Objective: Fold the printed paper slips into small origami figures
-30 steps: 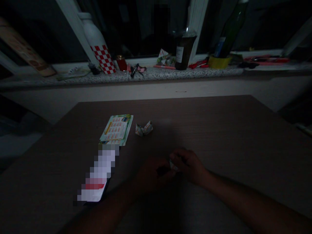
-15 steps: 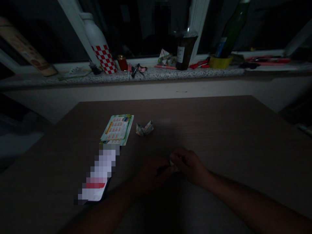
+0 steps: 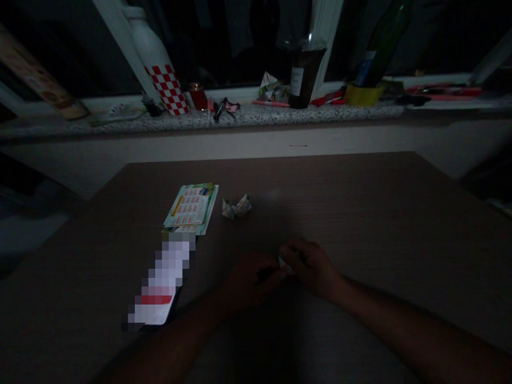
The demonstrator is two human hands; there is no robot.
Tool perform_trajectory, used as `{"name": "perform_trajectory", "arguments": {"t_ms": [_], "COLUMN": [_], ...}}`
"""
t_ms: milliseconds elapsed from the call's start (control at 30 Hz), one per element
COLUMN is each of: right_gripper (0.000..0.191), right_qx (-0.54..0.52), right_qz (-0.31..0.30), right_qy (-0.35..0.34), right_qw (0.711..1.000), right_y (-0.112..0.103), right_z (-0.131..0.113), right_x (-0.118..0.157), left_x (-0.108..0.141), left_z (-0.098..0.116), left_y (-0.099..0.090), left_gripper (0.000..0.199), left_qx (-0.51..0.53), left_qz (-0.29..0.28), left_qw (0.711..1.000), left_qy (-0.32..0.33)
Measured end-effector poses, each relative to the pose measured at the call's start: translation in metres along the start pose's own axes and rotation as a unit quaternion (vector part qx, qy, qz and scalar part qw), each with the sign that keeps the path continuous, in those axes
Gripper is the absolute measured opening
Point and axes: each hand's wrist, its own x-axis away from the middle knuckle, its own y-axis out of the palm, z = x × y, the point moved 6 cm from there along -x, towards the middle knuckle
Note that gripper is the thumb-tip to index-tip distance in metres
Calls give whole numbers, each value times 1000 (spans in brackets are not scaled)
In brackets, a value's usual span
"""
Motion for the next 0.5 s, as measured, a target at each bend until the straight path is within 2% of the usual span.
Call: {"name": "perform_trajectory", "arguments": {"t_ms": [300,500], "right_gripper": [27,28], "right_qx": [6,18], "right_qz": [-8,-4], "right_qy": [-7,11], "right_qw": [1000,1000], "right_y": [1,0], "right_z": [0,1], "right_x": [-1,0], "left_x": [0,-1], "left_z": [3,2], "left_y": [0,-1], "left_gripper": [31,31], "left_qx": [7,9], "left_qz": [-2,-1], "left_qw": [1000,1000], "left_qy": [21,-9]}}
